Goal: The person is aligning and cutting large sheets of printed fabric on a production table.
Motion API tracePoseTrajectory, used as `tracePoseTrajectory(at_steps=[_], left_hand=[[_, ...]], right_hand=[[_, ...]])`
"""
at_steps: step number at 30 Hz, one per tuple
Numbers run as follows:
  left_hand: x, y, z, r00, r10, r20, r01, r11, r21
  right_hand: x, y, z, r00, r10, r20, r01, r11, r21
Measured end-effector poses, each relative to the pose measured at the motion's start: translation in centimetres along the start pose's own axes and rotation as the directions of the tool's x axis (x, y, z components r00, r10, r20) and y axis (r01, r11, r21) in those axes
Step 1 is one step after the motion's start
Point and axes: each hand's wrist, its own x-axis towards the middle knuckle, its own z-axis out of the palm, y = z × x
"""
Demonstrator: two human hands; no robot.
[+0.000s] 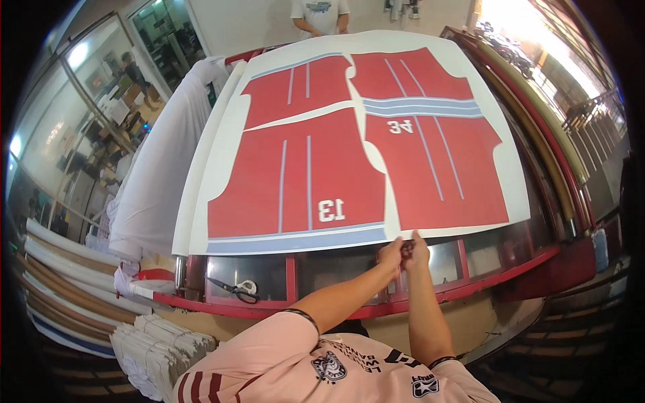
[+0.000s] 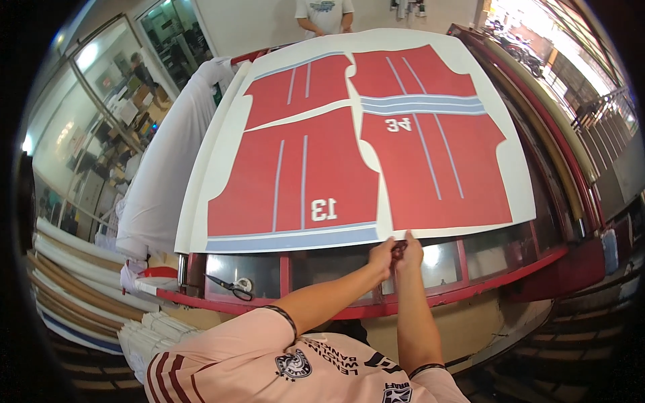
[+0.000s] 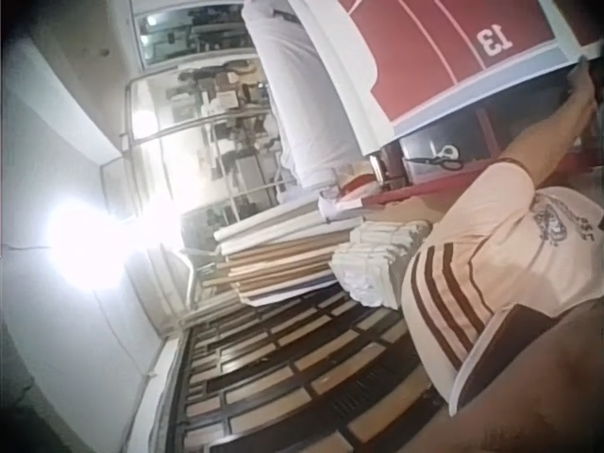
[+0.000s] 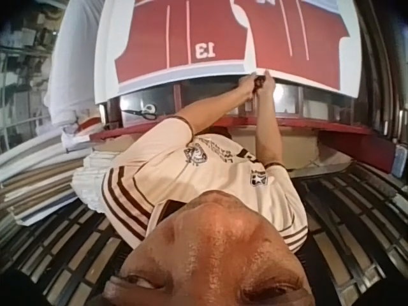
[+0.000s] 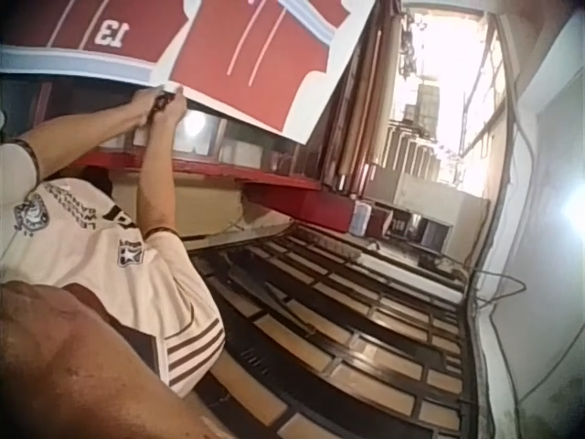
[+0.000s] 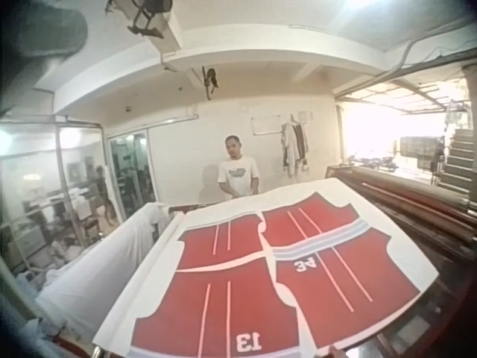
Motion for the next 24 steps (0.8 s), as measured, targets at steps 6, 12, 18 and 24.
tracePoseTrajectory(at_steps=[6, 12, 18, 24], left_hand=[[-1.9, -1.7, -2.0, 0.931, -0.188, 0.313, 0.138, 0.975, 0.175], [-10.6, 10.6, -18.4, 0.962, -0.157, 0.223, 0.076, 0.94, 0.333], [-21.4, 18.0, -34.8, 0.947, 0.251, -0.202, -0.203, 0.951, 0.232], [-29.3, 18.2, -46.2, 0.804, 0.322, -0.5, -0.37, 0.929, 0.003]], right_hand=[[7.4, -3.0, -4.6, 0.949, -0.128, -0.288, 0.113, 0.991, -0.068], [13.5, -4.7, -8.4, 0.936, -0.073, -0.344, 0.07, 0.997, -0.021], [17.9, -6.5, -10.8, 0.879, -0.137, -0.458, 0.155, 0.988, 0.002], [12.7, -1.8, -8.2, 0.655, -0.524, -0.544, 0.219, 0.821, -0.527]])
